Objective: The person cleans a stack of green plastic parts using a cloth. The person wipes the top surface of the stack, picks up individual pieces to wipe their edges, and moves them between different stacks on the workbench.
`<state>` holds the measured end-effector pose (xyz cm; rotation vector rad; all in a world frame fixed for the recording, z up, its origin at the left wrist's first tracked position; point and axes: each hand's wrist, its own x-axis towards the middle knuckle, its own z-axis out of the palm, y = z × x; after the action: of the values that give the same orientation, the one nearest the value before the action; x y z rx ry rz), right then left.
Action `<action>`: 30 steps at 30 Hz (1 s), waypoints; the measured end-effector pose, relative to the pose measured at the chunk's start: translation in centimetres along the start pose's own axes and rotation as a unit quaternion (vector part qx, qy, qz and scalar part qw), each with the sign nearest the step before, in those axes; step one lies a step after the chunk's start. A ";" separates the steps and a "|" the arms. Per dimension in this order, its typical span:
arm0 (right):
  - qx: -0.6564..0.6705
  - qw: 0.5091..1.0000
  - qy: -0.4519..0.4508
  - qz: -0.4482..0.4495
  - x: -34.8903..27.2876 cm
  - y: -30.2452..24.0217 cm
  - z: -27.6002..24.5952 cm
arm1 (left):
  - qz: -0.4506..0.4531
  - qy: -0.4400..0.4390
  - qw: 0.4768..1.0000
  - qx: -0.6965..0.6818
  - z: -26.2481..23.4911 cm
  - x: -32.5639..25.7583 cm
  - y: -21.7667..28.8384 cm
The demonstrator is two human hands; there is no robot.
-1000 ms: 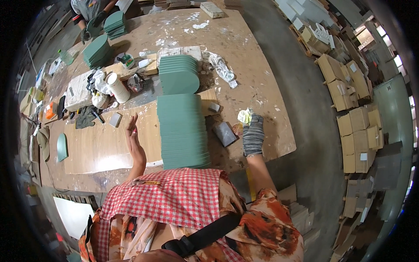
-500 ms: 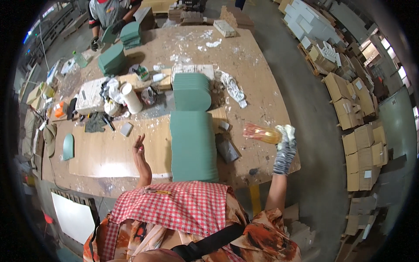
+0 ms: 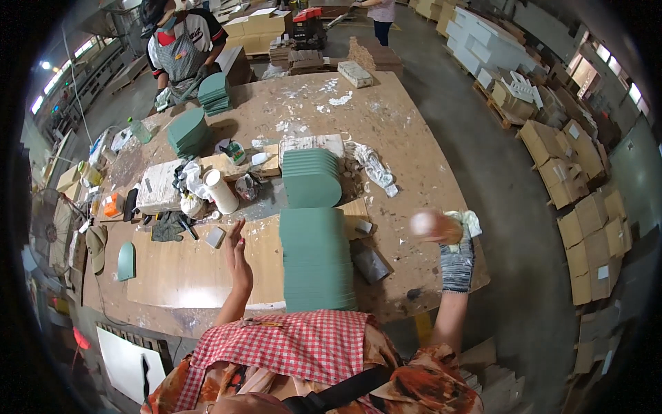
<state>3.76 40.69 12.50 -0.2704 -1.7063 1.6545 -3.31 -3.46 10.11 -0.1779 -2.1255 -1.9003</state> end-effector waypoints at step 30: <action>-0.172 0.978 -0.080 0.086 2.6 0.3 -6.5 | 0.195 -0.241 0.784 0.538 9.7 16.5 -9.3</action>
<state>5.87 47.42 12.48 -0.4722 -2.1450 1.5263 -22.86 3.33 5.20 -0.8137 -2.8273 -0.2301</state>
